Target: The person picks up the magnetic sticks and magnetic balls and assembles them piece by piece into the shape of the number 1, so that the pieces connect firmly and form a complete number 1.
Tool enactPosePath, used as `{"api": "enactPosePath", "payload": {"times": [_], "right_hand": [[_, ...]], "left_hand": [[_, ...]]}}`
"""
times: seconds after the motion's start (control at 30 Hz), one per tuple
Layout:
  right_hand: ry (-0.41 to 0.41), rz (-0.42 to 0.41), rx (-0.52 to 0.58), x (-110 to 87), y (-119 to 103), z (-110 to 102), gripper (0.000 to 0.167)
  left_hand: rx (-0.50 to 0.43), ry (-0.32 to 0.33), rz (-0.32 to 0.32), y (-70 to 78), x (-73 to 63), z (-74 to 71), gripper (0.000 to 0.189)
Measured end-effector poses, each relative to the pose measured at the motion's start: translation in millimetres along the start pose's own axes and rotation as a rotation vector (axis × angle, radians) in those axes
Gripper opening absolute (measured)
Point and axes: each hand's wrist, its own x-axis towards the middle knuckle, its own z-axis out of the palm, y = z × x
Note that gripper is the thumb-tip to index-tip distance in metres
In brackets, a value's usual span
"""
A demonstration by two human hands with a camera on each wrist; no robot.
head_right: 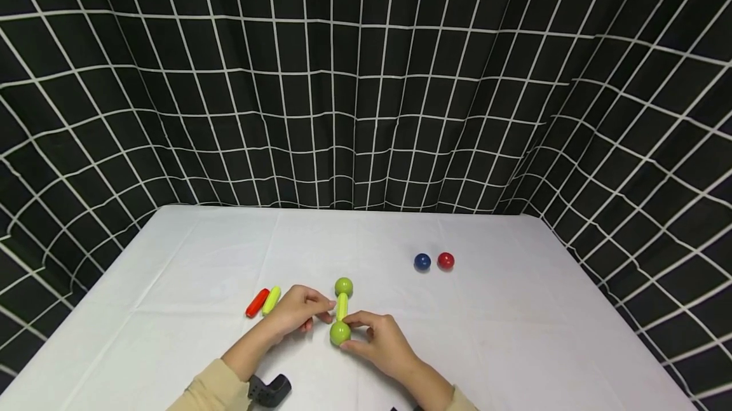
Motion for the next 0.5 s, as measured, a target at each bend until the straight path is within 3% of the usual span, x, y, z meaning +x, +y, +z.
{"api": "enactPosePath", "payload": {"times": [0.23,0.5], "right_hand": [[0.016,0.027,-0.017,0.8,-1,0,0.032],[0.011,0.035,-0.012,0.2,1,1,0.033]], "left_hand": [[0.035,0.055,0.0,8.3,-5.1,-23.9,0.03],[0.084,0.202,-0.035,12.7,-12.0,-53.8,0.019]]}}
